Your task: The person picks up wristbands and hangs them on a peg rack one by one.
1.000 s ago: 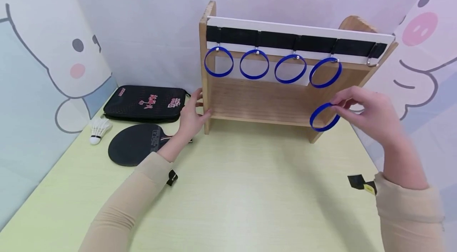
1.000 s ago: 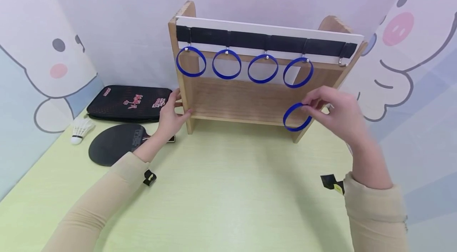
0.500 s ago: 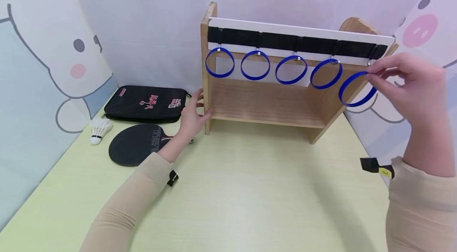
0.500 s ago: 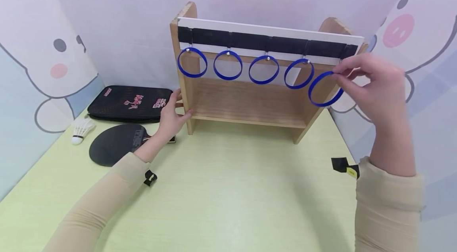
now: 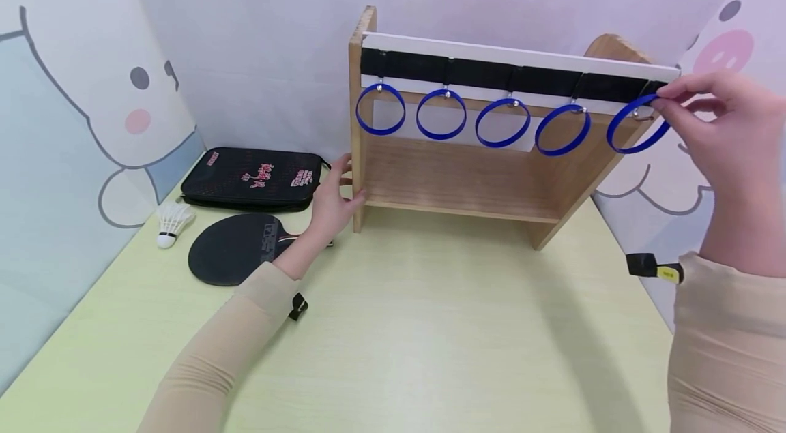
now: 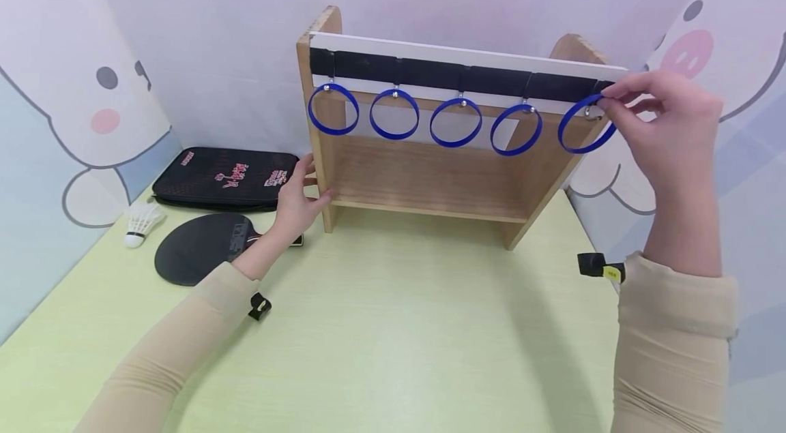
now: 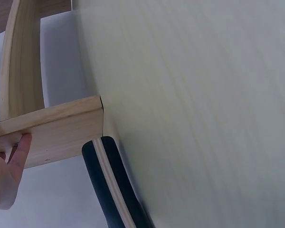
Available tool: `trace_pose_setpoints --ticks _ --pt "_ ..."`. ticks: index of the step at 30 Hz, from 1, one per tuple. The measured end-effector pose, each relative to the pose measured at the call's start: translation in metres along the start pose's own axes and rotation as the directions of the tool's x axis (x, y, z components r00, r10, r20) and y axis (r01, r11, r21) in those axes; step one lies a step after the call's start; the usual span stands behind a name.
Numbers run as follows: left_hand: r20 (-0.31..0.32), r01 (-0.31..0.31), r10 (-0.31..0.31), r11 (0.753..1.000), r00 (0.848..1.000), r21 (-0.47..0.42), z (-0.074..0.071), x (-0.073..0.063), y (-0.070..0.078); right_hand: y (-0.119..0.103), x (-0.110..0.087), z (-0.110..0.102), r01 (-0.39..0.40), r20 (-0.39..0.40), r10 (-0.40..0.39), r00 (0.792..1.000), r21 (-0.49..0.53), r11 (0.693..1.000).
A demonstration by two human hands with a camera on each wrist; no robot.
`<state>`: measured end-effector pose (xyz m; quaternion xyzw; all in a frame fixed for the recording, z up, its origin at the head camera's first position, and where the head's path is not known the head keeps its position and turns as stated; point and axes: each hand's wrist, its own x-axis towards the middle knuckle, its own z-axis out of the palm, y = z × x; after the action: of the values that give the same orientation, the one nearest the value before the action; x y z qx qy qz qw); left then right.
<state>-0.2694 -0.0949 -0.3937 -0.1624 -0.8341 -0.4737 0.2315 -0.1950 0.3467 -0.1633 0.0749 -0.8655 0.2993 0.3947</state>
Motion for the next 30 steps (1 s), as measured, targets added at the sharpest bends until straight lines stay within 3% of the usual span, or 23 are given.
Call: trace_pose_setpoints --ticks 2,16,22,30 --pt "-0.004 -0.002 0.002 1.000 1.000 -0.003 0.000 0.000 0.000 0.004 0.002 0.001 -0.036 0.004 0.036 0.999 -0.023 0.999" --pt "0.000 -0.009 0.009 1.000 1.000 -0.020 0.002 0.000 0.001 0.025 -0.008 0.009 -0.095 0.006 0.096 0.995 -0.079 0.992" --pt "0.001 -0.012 0.012 1.000 1.000 -0.009 0.001 0.001 0.001 0.023 -0.011 0.005 -0.052 0.004 0.052 0.999 -0.036 0.998" --pt "0.029 -0.012 0.012 1.000 0.999 0.005 0.000 0.003 0.001 0.008 -0.018 0.001 0.091 -0.049 -0.088 0.995 0.066 0.994"
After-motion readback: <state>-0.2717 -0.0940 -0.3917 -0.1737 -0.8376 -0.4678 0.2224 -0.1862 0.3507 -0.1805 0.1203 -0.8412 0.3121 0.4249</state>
